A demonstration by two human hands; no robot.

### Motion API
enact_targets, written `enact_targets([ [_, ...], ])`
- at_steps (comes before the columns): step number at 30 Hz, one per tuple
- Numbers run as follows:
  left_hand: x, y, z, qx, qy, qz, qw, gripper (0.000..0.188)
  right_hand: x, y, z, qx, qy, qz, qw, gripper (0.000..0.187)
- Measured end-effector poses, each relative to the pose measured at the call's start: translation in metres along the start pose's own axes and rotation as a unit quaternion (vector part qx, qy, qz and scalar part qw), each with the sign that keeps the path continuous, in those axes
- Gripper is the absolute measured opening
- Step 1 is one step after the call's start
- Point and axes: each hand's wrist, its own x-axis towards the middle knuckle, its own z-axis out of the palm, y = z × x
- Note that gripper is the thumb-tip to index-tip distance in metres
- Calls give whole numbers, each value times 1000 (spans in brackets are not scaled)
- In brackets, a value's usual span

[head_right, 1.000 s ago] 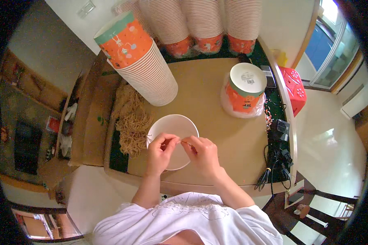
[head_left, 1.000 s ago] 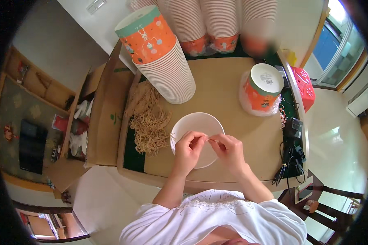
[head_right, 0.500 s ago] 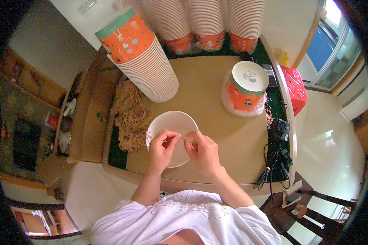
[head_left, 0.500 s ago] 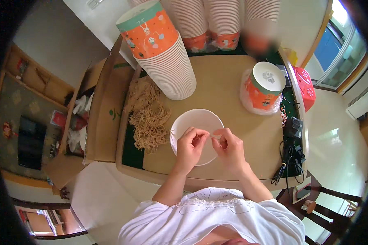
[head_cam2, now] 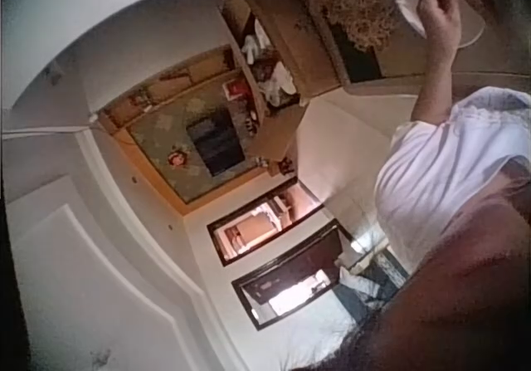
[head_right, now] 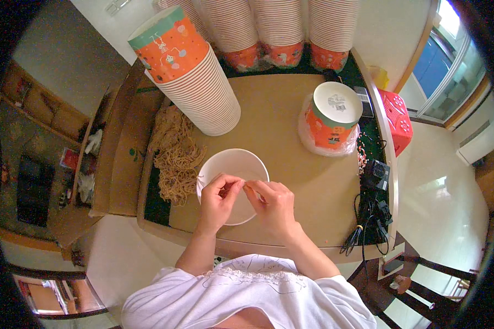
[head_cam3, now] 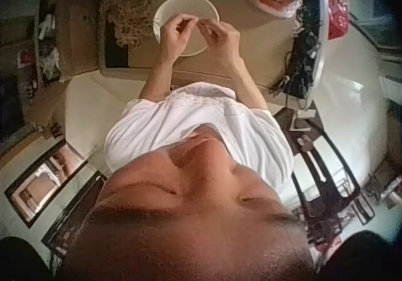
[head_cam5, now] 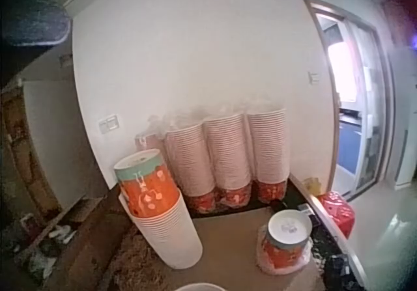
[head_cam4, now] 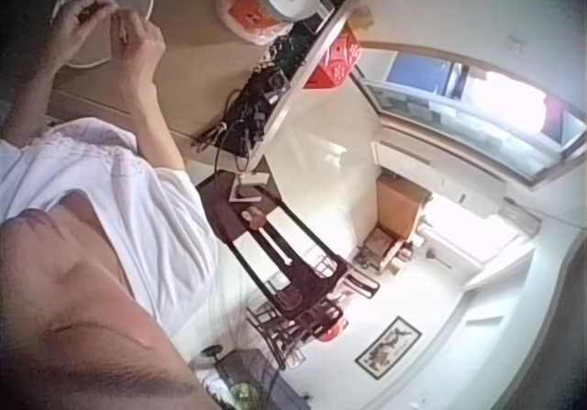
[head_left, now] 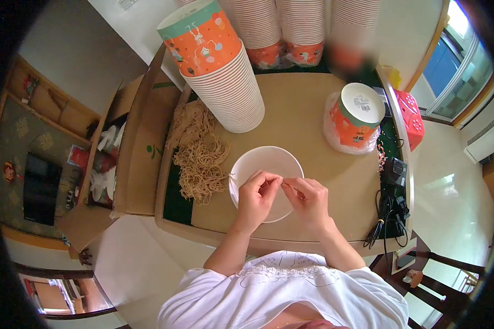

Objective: Tying strings onto paper bowls in a packaging area.

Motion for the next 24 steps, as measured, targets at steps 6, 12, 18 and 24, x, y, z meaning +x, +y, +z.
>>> enact_targets([
  [6,1,5,0,42,-1,27,999,4,0,-2,-2,-21,-13,-6,1000,5],
  [12,-1,6,3,84,22,51,995,4,0,-3,-8,-16,-23,-36,999,4],
  [18,0,4,7,92,31,54,994,4,-3,1,-5,-8,-3,7,1000,4],
  [24,3,24,-7,56,-29,9,998,6,-2,-1,-11,60,26,15,998,8],
])
